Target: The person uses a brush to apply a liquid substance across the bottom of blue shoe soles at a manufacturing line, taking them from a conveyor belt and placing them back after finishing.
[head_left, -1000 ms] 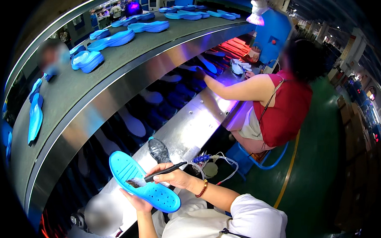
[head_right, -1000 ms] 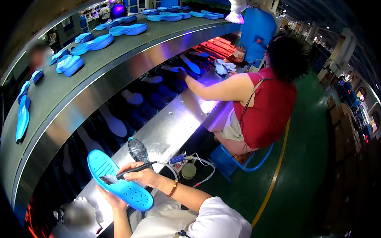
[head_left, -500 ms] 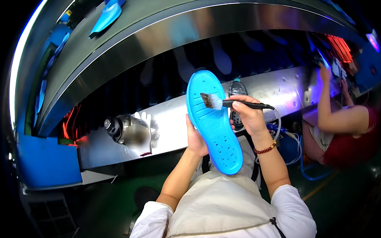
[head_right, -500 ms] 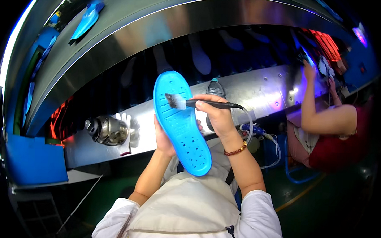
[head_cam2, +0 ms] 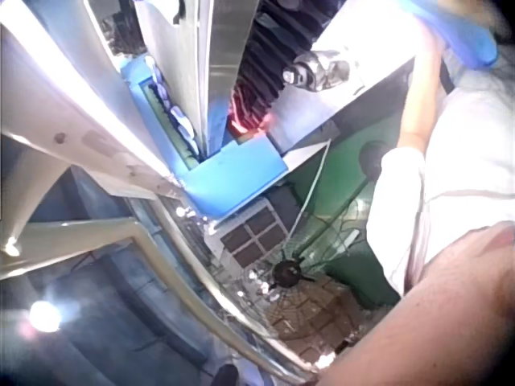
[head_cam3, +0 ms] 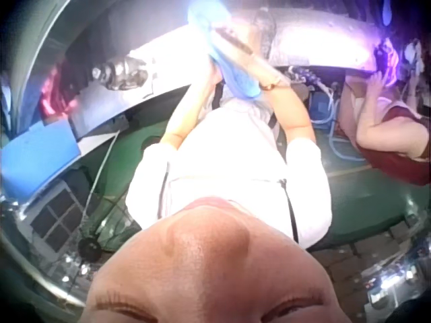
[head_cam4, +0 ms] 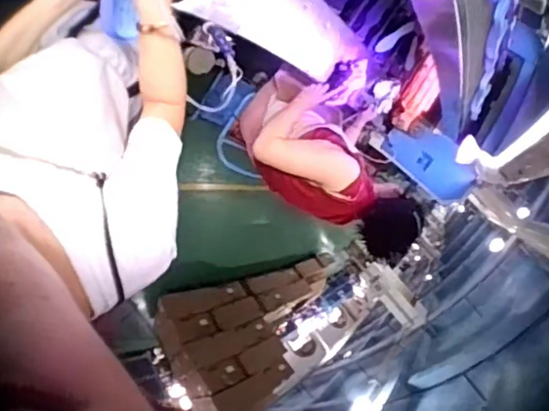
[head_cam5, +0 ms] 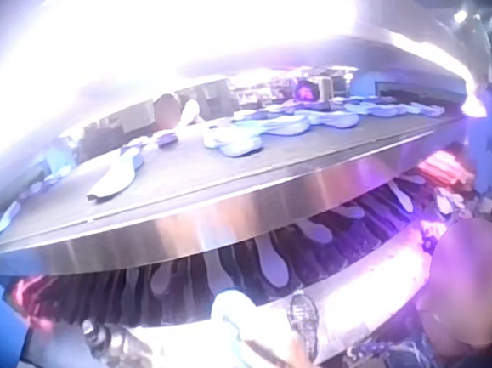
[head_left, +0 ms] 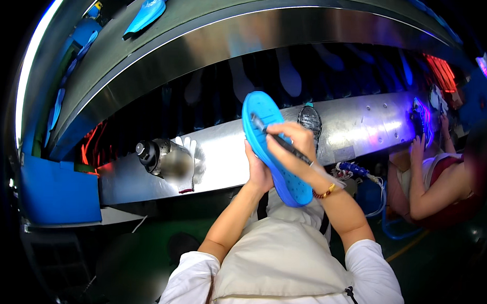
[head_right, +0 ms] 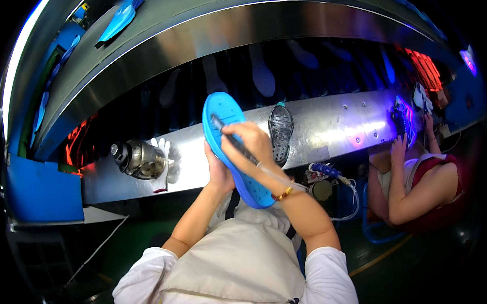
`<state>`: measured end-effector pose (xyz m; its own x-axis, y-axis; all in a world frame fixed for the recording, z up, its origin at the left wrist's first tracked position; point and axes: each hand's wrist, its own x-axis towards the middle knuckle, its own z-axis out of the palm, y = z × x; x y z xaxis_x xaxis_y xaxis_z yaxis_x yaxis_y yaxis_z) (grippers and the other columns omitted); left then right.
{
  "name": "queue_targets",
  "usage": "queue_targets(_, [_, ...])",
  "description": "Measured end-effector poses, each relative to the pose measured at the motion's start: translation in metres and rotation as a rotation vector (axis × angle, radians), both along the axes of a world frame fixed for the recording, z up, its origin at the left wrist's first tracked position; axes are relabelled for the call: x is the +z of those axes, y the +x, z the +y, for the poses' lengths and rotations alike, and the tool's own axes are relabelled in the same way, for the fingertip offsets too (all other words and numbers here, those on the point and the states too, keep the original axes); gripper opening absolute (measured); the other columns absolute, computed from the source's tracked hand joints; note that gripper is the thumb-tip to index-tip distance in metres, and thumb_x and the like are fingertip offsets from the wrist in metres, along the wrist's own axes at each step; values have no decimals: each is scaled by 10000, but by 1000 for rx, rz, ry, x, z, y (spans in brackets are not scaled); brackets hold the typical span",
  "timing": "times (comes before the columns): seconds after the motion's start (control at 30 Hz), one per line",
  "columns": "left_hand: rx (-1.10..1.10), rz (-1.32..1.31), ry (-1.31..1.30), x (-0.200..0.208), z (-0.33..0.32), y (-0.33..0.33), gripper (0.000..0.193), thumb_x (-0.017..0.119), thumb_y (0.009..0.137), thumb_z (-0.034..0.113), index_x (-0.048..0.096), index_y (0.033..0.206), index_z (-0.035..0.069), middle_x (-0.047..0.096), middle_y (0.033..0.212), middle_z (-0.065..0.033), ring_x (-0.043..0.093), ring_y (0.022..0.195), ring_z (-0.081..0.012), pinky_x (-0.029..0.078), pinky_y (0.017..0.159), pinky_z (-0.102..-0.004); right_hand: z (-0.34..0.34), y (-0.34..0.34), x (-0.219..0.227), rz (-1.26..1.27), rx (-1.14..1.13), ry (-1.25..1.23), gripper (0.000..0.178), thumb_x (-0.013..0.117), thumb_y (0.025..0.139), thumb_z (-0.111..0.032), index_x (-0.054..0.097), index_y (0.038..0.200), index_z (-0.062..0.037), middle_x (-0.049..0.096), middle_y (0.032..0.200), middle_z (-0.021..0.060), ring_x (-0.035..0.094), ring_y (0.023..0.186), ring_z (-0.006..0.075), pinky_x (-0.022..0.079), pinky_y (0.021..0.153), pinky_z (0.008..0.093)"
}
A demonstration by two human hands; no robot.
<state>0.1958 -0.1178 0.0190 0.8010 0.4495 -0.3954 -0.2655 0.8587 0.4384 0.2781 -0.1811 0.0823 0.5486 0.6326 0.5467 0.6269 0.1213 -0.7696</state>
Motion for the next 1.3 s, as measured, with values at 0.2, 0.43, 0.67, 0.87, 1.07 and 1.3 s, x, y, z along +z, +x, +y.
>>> queue_targets(0.2, [-108,-188,204,11,52,-27,898,81,759,742,409,1223,47,562,1016,-180,553,930,-293,452,829,-429,-64,-21,-3,195,481,-468,161,648,671,-67,644,815,5,644,830,148,635,783,229,486,715,289])
queue_targets(0.43, [-375,-469,64,19,21,-33,847,121,786,712,276,1332,82,408,1261,-173,469,1088,-346,396,914,-470,-33,10,40,503,249,-64,175,603,764,-24,629,930,26,640,807,83,585,692,88,473,616,198])
queue_targets(0.67, [-204,-256,139,41,15,-24,846,112,784,716,339,1292,78,438,1240,-157,472,1093,-279,390,929,-419,-46,9,43,318,722,-103,182,656,708,-58,654,879,3,653,826,123,617,750,165,480,679,251])
queue_targets(0.87, [-134,-301,108,49,19,-22,903,81,755,743,369,1258,51,556,1044,-195,570,914,-311,458,831,-426,-46,8,38,108,530,-73,201,673,687,-73,652,877,-8,649,820,121,627,767,197,480,741,292])
queue_targets(1.07, [-33,-327,212,54,28,-12,980,166,677,817,388,1200,18,545,959,-221,570,803,-316,485,724,-428,-53,14,34,139,396,-122,200,685,662,-70,663,856,-30,648,845,110,606,820,214,456,765,316])
queue_targets(1.3, [155,-509,233,60,46,-16,1029,137,659,835,405,1203,4,565,966,-248,575,823,-349,481,733,-454,-66,12,37,76,581,-104,216,698,652,-65,658,862,-38,650,854,85,582,842,208,449,775,302])
